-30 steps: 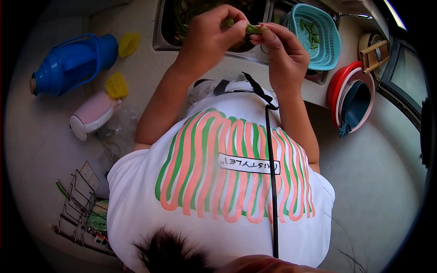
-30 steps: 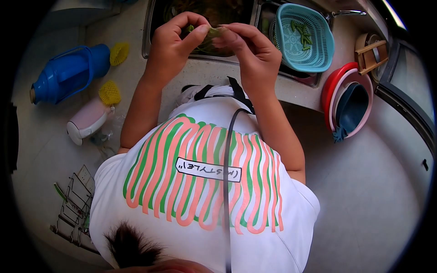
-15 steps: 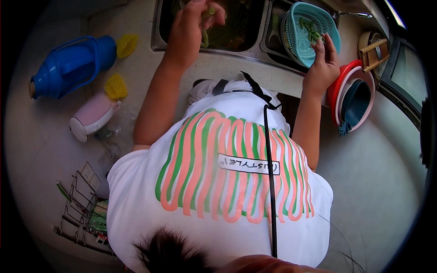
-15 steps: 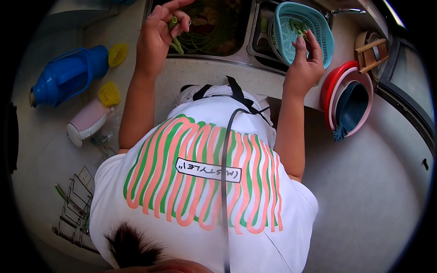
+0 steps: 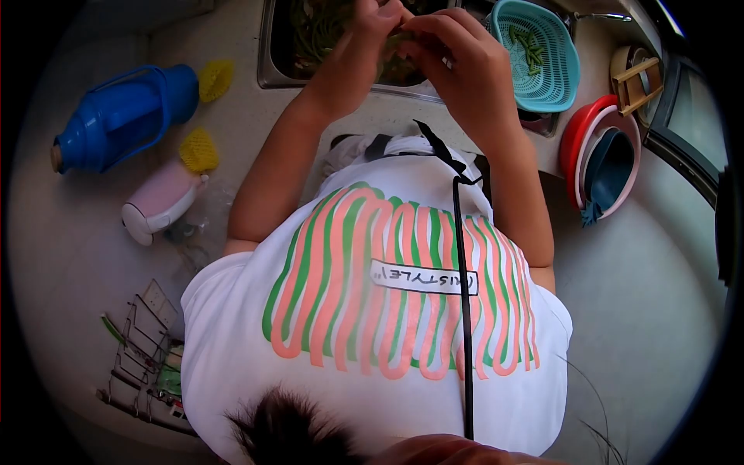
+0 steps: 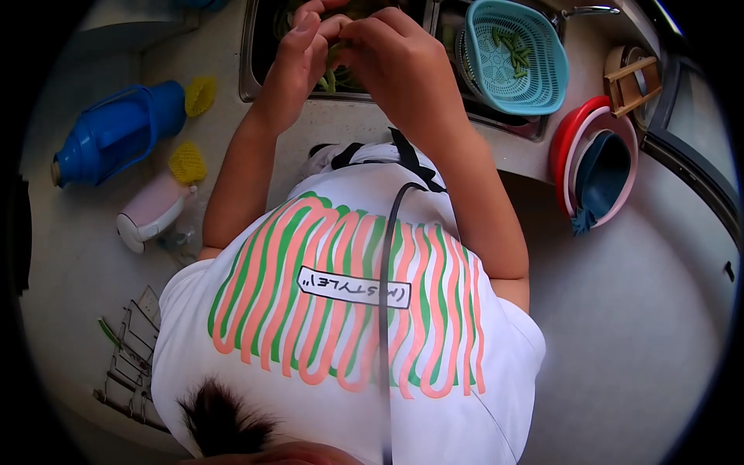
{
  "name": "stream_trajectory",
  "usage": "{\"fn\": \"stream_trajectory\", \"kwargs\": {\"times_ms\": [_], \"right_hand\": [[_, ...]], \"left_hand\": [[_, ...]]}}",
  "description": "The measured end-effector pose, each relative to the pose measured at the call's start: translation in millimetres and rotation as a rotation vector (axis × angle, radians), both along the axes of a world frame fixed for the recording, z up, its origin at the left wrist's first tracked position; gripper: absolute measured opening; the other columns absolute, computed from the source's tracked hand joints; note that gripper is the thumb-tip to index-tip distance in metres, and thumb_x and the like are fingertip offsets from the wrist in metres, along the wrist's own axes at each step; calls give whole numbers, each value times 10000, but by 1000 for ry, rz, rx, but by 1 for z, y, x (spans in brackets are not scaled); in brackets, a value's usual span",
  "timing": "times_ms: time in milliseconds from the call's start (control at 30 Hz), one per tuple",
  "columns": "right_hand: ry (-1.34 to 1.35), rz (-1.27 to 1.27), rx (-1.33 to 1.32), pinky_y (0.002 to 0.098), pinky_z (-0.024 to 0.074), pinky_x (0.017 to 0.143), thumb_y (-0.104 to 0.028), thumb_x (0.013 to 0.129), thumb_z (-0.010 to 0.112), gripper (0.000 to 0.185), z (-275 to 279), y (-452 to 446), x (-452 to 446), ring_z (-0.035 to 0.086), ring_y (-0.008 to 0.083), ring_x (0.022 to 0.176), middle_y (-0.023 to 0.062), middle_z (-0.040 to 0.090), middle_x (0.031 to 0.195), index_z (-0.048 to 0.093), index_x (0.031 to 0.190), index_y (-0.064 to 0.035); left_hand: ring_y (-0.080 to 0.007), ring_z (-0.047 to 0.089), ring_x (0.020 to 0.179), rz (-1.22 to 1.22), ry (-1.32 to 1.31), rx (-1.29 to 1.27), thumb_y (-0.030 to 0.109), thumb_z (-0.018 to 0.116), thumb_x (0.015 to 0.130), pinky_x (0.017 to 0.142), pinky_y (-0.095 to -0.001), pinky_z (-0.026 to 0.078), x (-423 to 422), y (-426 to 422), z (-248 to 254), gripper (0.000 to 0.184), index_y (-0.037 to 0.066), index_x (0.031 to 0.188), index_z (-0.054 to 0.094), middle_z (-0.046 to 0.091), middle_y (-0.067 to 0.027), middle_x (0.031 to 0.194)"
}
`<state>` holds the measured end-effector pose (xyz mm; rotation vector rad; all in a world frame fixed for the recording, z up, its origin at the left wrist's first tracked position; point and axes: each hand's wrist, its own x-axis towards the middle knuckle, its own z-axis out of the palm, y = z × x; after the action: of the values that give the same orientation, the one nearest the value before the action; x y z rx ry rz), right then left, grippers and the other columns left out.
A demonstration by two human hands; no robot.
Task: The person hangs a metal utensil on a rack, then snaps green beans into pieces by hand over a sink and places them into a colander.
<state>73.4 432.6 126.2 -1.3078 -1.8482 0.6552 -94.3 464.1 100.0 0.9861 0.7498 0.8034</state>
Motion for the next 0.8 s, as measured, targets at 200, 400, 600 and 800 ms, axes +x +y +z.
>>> {"fn": "stream_trajectory", "kwargs": {"times_ms": [200,400,600,800], "right_hand": [[334,-27,-226,321,531,728,43,861,700,170,6,1,4,673,260,850,136,662,1017,667,1024,9],[438,39,-222,290,600,870,9,951,667,234,-15,-8,25,724,192,1014,123,704,1099,654,1184,24],[76,37,-129,267,590,789,-47,926,719,215,-5,-8,28,723,174,914,78,713,1054,704,1140,-27],[-130,-31,119,266,541,615,-58,881,759,110,-1,-5,15,677,171,701,54,692,918,737,988,-43]], "left_hand": [[-112,583,1015,34,48,204,274,537,1021,920,-259,457,-19,7,-21,331,52,1266,544,612,-28,1074],[-133,668,985,-25,260,349,155,681,966,900,-266,520,-27,10,-22,192,33,1112,712,711,-32,1038],[-115,661,954,-39,487,778,151,696,958,855,-260,517,-27,12,-7,178,37,1094,711,709,-21,1022],[-194,641,832,151,560,1095,82,625,909,776,-333,509,-16,13,10,101,0,935,677,672,-80,889]]}}
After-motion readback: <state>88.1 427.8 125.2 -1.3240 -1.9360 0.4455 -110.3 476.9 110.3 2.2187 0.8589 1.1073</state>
